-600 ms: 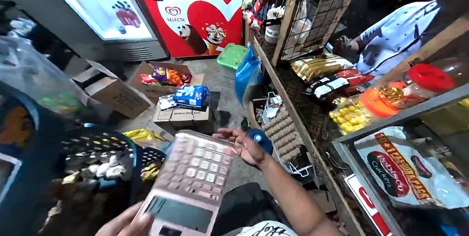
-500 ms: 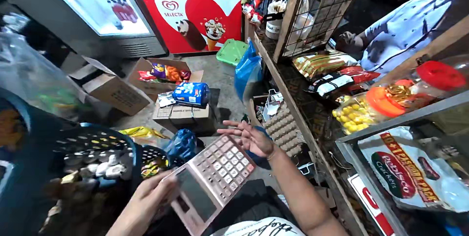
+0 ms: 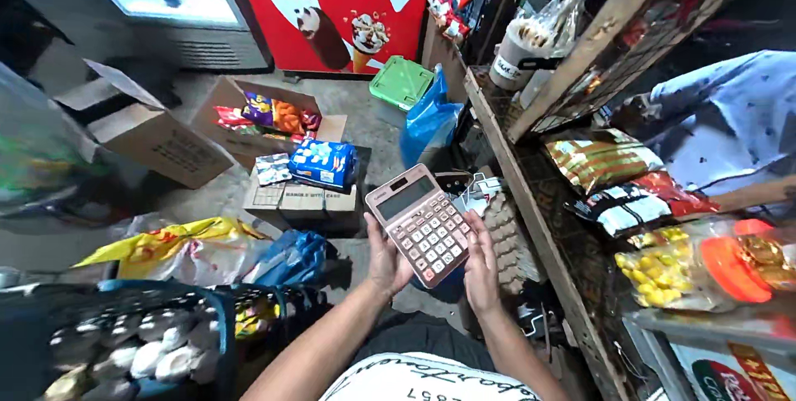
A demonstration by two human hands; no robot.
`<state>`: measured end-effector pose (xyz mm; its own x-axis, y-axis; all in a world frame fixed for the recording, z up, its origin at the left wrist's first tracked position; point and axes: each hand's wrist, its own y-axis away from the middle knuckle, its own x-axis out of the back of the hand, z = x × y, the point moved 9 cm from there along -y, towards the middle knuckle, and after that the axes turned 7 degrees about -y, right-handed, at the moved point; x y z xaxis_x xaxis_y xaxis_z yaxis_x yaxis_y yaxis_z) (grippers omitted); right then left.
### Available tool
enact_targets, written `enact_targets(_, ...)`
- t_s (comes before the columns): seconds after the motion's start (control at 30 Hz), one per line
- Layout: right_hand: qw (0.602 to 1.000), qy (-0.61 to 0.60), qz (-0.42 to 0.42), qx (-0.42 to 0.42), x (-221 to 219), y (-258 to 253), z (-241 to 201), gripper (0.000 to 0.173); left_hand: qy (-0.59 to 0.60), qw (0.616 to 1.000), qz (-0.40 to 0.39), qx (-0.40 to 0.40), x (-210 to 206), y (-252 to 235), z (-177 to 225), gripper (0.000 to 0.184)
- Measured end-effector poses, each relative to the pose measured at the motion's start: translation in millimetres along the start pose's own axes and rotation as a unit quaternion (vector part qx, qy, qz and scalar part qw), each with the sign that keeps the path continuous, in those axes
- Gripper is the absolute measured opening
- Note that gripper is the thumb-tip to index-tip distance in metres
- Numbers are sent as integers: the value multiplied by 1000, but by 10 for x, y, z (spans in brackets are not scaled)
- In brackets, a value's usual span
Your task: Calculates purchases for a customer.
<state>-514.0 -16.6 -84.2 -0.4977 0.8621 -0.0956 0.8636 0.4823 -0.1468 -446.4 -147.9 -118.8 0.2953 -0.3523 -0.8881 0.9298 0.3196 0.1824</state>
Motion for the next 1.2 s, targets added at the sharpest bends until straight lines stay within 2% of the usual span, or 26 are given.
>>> enact_targets(0.07,986,157,-20,46,-102,-34,-73,63,10,999,-45,11,-32,-224,58,88)
enact_targets(0.13,923,368,-19,114,-196,-54,-215,69,15,998,-56,29,-32,-362,80,80)
enact_targets(0.17,887,437,-20,149,-259,-73,-282,69,9,998,-61,32,-39,-417,89,76)
enact_targets(0.23,843,495,-51,204,-424,-114,-339,67,-14,997,-64,37,-79,-518,89,72)
enact_targets(0.33,808,527,-126,233,-638,-153,-263,61,-17,996,-70,53,-144,-610,40,73)
enact_targets(0.4,810,521,-143,228,-558,-173,-268,59,-15,996,-66,51,-166,-660,31,73)
enact_targets(0.53,845,470,-76,244,-32,-181,-401,53,-8,995,-91,47,-230,-747,30,71)
enact_targets(0.6,847,467,-69,242,96,-189,-374,49,-3,993,-104,51,-271,-786,-1,70)
enact_targets(0.7,833,500,-68,227,137,-226,-292,46,5,992,-108,60,-330,-827,-70,72)
enact_targets(0.93,826,507,-97,227,162,-197,-286,42,-10,991,-125,55,-450,-920,-145,68)
enact_targets(1.1,819,483,-44,305,297,-75,-402,46,10,985,-160,72,-561,-949,-199,72)
enact_targets(1.2,818,481,-23,314,334,-45,-443,45,14,985,-153,84,-586,-967,-252,74)
